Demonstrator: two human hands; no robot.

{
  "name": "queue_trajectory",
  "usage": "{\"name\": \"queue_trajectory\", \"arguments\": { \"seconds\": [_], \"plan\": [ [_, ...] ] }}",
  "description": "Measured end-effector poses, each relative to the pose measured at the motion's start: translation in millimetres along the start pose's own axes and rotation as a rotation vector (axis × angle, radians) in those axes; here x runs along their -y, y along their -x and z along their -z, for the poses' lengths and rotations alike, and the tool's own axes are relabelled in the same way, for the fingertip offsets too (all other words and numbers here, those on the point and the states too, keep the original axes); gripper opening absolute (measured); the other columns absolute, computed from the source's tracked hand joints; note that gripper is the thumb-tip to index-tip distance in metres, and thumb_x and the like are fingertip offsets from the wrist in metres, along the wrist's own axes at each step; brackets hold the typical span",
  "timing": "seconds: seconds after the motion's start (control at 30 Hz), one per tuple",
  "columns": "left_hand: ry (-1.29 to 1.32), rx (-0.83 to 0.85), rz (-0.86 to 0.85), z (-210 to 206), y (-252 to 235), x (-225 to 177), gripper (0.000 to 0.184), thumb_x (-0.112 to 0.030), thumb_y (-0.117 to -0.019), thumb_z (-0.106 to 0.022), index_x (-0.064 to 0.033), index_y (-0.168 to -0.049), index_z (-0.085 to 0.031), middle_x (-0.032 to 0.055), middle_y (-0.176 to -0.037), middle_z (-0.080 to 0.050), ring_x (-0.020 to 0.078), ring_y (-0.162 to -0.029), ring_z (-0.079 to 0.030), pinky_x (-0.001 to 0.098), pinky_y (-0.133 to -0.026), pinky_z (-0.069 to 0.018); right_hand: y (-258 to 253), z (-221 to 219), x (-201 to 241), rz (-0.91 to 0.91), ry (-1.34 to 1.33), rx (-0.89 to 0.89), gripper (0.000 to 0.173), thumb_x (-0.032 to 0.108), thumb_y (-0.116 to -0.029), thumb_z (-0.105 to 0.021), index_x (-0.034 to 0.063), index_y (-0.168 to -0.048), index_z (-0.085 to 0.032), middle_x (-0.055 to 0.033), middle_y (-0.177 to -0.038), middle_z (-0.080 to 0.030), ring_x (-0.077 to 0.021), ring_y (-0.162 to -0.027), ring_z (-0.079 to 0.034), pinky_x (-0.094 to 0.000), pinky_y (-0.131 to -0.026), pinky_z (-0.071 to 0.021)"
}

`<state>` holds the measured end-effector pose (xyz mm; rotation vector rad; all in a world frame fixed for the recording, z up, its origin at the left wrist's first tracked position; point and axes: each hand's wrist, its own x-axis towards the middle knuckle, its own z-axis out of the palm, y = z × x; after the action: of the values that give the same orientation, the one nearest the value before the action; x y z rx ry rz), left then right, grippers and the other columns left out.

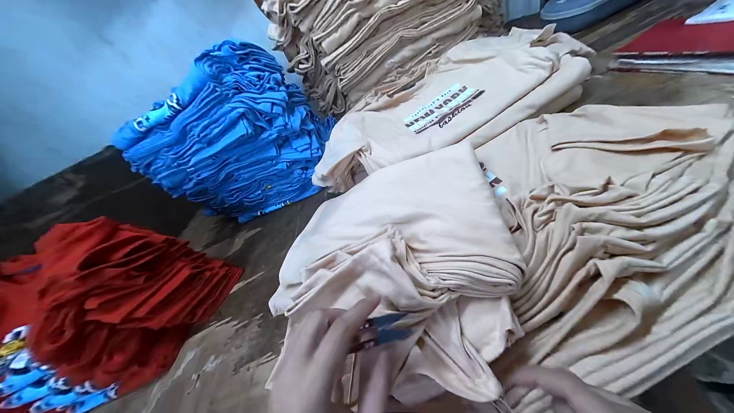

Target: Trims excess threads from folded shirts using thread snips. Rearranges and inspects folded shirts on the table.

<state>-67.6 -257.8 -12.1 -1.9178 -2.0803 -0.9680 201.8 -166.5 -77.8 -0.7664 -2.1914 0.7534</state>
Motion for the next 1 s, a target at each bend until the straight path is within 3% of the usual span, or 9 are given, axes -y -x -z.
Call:
{"name": "queue_trajectory", "arguments": {
  "seconds": [0.1,0.23,0.3,0.4,0.5,0.6,0.77,0.93,1.0],
  "plan": [
    [0.012,0.060,-0.102,-14,4,-24,0.033,-0.033,-0.0971,-0.071,-0.0188,-0.127,-0.072,0.0082,-0.108,-0.070,0.0196,-0.097,-0.065,0.0394,-0.084,-0.0531,0,-14,-1,-0.094,-0.017,0.000,0.026,0.031,-0.1000,-0.068,0.0074,-0.103,-0.078,-0.0082,-0.066,-0.070,-0.0204,-0.055,-0.063,-0.0424,-0.059,-0.0537],
    [-0.082,0.087,-0.213,-31,12,-32,0.016,-0.026,-0.0992,-0.067,-0.0236,-0.111,-0.078,-0.0009,-0.093,-0.072,0.0175,-0.085,-0.062,0.0375,-0.075,-0.0454,6,-25,-3,-0.104,-0.232,-0.176,0.019,0.018,-0.1004,-0.067,0.0019,-0.097,-0.076,-0.0065,-0.064,-0.066,-0.0123,-0.054,-0.057,-0.0314,-0.056,-0.0500],
    [-0.061,0.145,-0.189,-30,12,-34,0.021,-0.031,-0.0995,-0.067,-0.0219,-0.116,-0.077,0.0017,-0.094,-0.071,0.0187,-0.086,-0.062,0.0384,-0.077,-0.0465,4,-27,-2,-0.108,-0.279,-0.273,0.017,0.016,-0.0995,-0.067,0.0005,-0.098,-0.073,-0.0049,-0.064,-0.063,-0.0068,-0.054,-0.055,-0.0227,-0.052,-0.0468],
    [-0.049,0.260,-0.172,-27,13,-29,0.031,-0.036,-0.0946,-0.071,-0.0179,-0.119,-0.074,0.0062,-0.092,-0.067,0.0236,-0.087,-0.062,0.0431,-0.078,-0.0478,1,-29,-5,0.006,-0.064,-0.337,0.018,0.025,-0.0933,-0.074,0.0120,-0.106,-0.074,-0.0057,-0.095,-0.067,-0.0107,-0.088,-0.063,-0.0237,-0.076,-0.0533],
    [-0.047,0.166,-0.234,-33,21,-16,0.008,-0.021,-0.0926,-0.069,-0.0191,-0.096,-0.075,0.0007,-0.078,-0.065,0.0189,-0.077,-0.058,0.0391,-0.076,-0.0429,-5,-28,-4,0.206,0.210,-0.316,0.035,0.041,-0.0921,-0.072,0.0253,-0.123,-0.069,-0.0058,-0.116,-0.063,-0.0187,-0.108,-0.058,-0.0343,-0.094,-0.0449],
    [-0.013,0.087,-0.326,-36,31,-10,0.010,-0.020,-0.0947,-0.068,-0.0177,-0.096,-0.077,0.0009,-0.073,-0.063,0.0185,-0.074,-0.055,0.0371,-0.078,-0.0400,-10,-33,-5,0.282,0.372,-0.335,0.016,0.034,-0.0960,-0.068,0.0256,-0.108,-0.075,0.0003,-0.110,-0.068,-0.0191,-0.102,-0.056,-0.0371,-0.094,-0.0374],
    [-0.002,0.135,-0.343,-37,42,-6,0.010,-0.017,-0.0941,-0.069,-0.0132,-0.095,-0.078,0.0032,-0.071,-0.063,0.0211,-0.072,-0.056,0.0385,-0.076,-0.0407,-6,-25,-16,0.037,-0.191,-0.230,0.015,0.025,-0.0990,-0.068,0.0143,-0.091,-0.075,-0.0024,-0.100,-0.067,-0.0092,-0.102,-0.061,-0.0257,-0.090,-0.0512],
    [0.118,0.169,-0.147,-31,36,-22,0.033,-0.037,-0.0976,-0.070,-0.0203,-0.126,-0.070,0.0055,-0.102,-0.066,0.0170,-0.091,-0.060,0.0338,-0.081,-0.0480,-4,-28,-13,-0.009,-0.257,-0.271,0.018,0.025,-0.1020,-0.063,0.0104,-0.093,-0.068,-0.0043,-0.104,-0.061,-0.0054,-0.104,-0.059,-0.0188,-0.089,-0.0499],
    [0.084,0.097,-0.145,-29,33,-29,0.029,-0.032,-0.0995,-0.068,-0.0205,-0.126,-0.072,0.0054,-0.103,-0.068,0.0164,-0.087,-0.059,0.0326,-0.076,-0.0465,-5,-28,-12,-0.012,-0.268,-0.291,0.016,0.024,-0.1018,-0.064,0.0101,-0.094,-0.068,-0.0038,-0.105,-0.061,-0.0042,-0.105,-0.058,-0.0173,-0.089,-0.0496]
  ]
}}
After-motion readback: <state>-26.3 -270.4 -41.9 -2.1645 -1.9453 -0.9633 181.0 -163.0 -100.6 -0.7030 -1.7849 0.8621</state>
